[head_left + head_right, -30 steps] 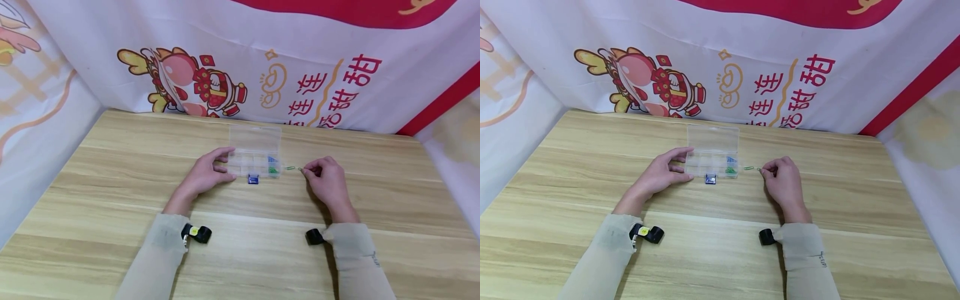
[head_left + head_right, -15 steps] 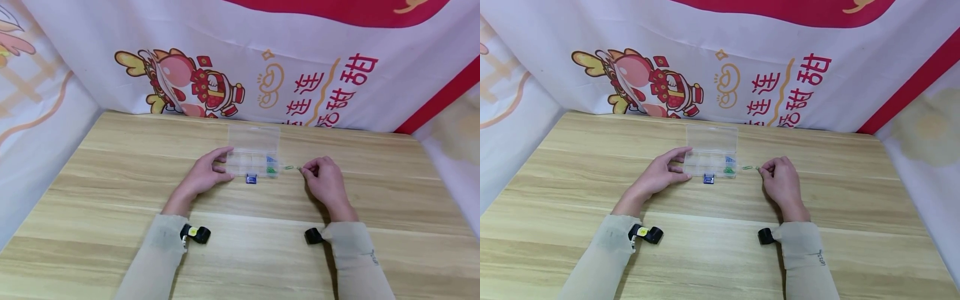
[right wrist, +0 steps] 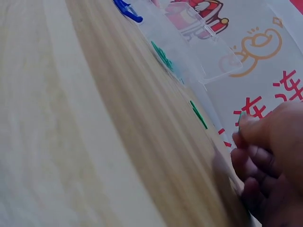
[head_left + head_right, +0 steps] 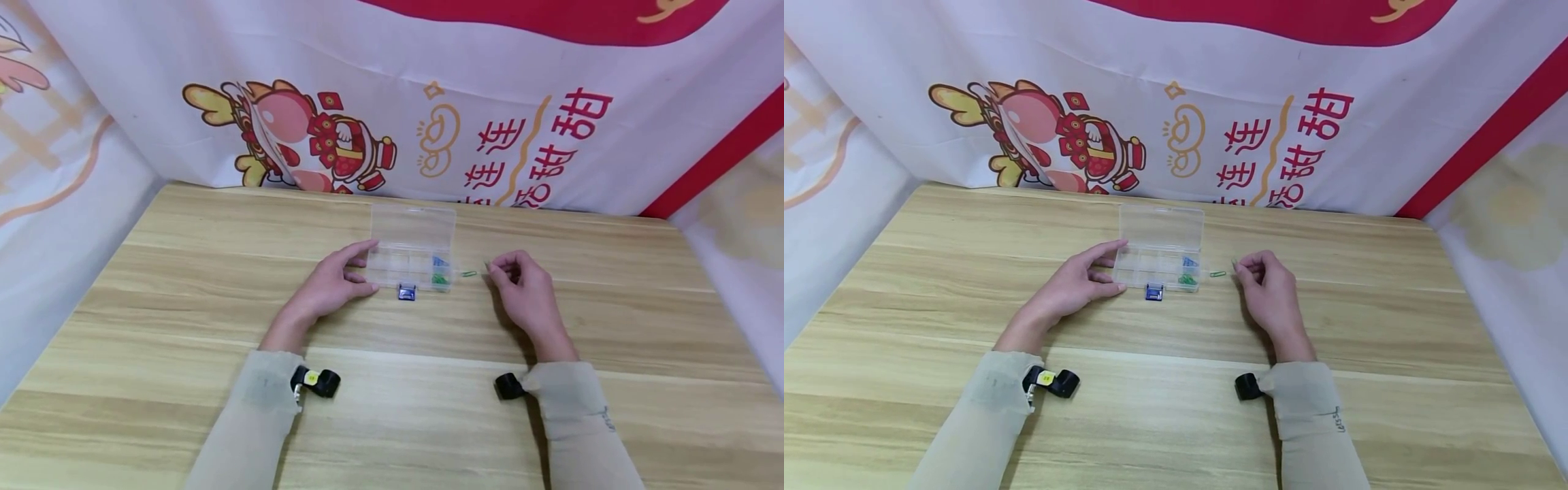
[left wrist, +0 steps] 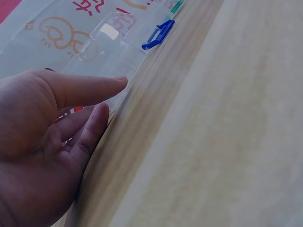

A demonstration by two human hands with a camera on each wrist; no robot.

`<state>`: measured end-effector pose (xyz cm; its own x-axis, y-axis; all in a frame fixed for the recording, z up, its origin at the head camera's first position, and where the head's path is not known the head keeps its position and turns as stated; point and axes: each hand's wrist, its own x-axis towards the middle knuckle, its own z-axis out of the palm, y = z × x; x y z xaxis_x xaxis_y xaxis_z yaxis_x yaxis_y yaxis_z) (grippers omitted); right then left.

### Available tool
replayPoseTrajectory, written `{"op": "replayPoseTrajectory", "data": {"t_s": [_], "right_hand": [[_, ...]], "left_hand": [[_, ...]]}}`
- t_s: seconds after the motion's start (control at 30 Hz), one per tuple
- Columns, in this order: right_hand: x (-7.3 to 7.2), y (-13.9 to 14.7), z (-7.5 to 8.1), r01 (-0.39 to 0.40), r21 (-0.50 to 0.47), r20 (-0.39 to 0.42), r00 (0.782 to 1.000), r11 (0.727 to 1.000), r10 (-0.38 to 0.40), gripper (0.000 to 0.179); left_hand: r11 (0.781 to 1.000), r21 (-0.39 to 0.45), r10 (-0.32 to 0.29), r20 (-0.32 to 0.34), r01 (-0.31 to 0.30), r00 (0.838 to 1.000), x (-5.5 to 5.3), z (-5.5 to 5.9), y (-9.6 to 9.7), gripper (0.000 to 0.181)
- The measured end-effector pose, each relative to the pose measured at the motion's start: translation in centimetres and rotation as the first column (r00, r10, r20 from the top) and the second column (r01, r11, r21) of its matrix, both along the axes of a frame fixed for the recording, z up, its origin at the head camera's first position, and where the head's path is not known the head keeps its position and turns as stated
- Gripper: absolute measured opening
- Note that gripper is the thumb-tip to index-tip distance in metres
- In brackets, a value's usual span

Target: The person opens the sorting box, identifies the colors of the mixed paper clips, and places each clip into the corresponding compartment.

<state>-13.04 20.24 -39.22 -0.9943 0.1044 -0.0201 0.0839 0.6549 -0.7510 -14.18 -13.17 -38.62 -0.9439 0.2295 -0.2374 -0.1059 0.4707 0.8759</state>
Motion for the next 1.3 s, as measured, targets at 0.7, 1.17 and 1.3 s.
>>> {"op": "replayPoseTrajectory", "data": {"t_s": [0.7, 1.17, 1.3], "right_hand": [[0.5, -4.1, 0.6, -0.127, -0.101, 0.044, 0.990, 0.987, 0.132, 0.019], [0.7, -5.3, 0.1, -0.119, -0.102, -0.006, 0.993, 0.988, 0.119, 0.016], [0.8, -5.3, 0.0, -0.115, -0.099, -0.009, 0.993, 0.988, 0.114, 0.015]], "left_hand": [[1.000, -0.010, 0.012, -0.003, -0.012, 1.000, 0.0, 0.1, 0.1, 0.079], [1.000, -0.013, 0.012, -0.008, -0.012, 1.000, 0.2, 0.0, 0.1, 0.079], [1.000, -0.017, 0.013, -0.006, -0.013, 1.000, 0.2, -0.1, 0.1, 0.078]]}}
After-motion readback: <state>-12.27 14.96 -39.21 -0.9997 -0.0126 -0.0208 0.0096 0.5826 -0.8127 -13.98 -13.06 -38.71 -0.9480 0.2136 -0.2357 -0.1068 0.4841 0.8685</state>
